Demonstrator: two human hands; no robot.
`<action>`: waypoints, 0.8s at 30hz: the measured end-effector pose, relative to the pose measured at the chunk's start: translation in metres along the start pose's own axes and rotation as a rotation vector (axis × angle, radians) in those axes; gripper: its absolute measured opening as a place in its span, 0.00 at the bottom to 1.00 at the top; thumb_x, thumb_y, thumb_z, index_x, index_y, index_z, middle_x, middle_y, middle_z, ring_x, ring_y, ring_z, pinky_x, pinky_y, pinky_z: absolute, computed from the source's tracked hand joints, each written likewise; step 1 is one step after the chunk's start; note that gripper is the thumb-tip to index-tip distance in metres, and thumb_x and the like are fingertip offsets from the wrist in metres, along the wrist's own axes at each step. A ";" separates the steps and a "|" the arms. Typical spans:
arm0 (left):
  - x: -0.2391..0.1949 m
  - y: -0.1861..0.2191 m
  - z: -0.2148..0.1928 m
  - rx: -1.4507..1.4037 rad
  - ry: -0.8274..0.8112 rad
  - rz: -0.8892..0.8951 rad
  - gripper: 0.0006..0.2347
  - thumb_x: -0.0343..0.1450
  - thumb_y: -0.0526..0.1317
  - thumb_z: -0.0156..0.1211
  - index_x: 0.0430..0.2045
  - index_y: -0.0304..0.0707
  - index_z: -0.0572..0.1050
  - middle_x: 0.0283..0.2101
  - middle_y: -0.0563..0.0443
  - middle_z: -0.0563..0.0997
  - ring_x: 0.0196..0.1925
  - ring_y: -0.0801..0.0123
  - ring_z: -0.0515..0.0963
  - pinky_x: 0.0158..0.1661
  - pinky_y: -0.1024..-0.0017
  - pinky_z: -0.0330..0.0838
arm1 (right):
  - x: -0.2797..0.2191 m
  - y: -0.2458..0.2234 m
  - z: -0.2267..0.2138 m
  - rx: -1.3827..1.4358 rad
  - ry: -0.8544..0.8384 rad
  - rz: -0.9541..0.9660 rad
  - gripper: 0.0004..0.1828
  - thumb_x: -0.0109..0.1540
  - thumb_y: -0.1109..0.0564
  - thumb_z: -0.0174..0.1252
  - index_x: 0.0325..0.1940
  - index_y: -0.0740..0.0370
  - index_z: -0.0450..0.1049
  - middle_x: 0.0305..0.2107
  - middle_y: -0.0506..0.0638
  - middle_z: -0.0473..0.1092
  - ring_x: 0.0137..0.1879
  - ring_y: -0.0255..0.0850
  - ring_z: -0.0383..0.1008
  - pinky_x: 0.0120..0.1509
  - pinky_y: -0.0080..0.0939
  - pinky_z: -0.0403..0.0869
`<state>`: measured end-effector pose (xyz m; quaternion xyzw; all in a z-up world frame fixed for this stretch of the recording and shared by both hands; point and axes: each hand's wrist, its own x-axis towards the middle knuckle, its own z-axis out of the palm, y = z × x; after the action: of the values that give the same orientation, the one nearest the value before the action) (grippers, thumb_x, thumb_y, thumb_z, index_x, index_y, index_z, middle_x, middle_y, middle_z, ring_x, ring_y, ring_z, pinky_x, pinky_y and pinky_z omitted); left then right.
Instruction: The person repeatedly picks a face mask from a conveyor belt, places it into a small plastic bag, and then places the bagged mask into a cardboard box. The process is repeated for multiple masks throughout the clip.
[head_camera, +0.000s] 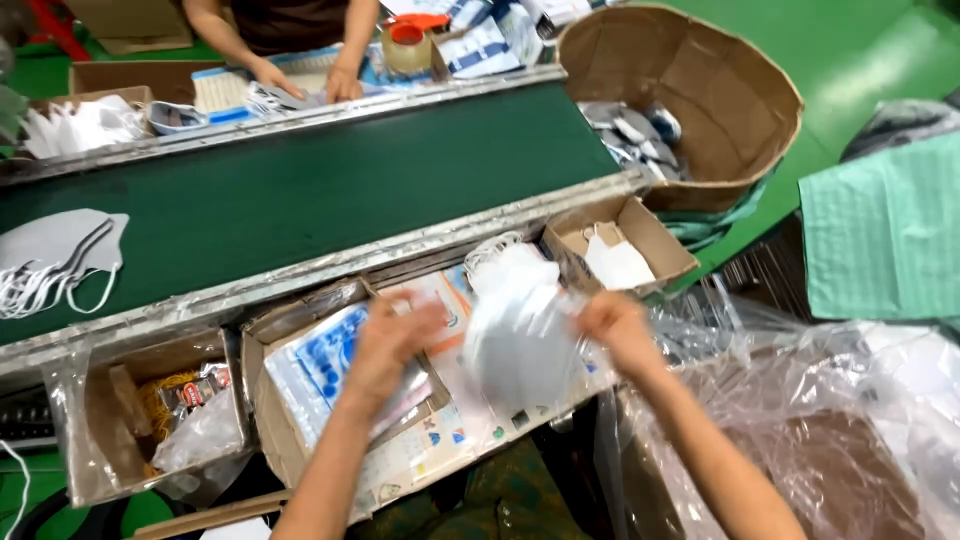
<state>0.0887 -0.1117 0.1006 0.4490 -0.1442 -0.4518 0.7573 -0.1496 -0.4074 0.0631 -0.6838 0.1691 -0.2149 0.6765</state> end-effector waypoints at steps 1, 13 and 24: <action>-0.002 0.011 -0.010 -0.006 0.143 0.043 0.17 0.69 0.31 0.59 0.51 0.37 0.63 0.50 0.34 0.82 0.51 0.57 0.84 0.53 0.65 0.78 | 0.019 -0.007 -0.011 0.044 0.202 -0.035 0.08 0.61 0.68 0.60 0.34 0.60 0.69 0.29 0.47 0.71 0.35 0.36 0.72 0.43 0.40 0.75; 0.038 0.005 -0.126 0.394 0.195 0.453 0.11 0.73 0.33 0.58 0.49 0.32 0.73 0.45 0.43 0.84 0.46 0.68 0.85 0.48 0.73 0.80 | 0.029 0.013 0.056 -0.110 -0.012 -0.029 0.08 0.64 0.64 0.60 0.45 0.74 0.78 0.41 0.57 0.79 0.48 0.43 0.80 0.58 0.42 0.77; 0.055 0.094 -0.168 1.100 0.628 0.787 0.12 0.65 0.33 0.67 0.41 0.33 0.76 0.39 0.43 0.84 0.41 0.57 0.84 0.42 0.63 0.79 | 0.035 0.190 0.011 0.021 -0.157 0.060 0.11 0.64 0.67 0.56 0.49 0.77 0.76 0.42 0.66 0.79 0.49 0.51 0.82 0.58 0.53 0.80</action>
<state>0.2760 -0.0467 0.0735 0.7863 -0.2765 0.1395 0.5345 -0.1026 -0.4219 -0.1246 -0.6859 0.1338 -0.1421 0.7011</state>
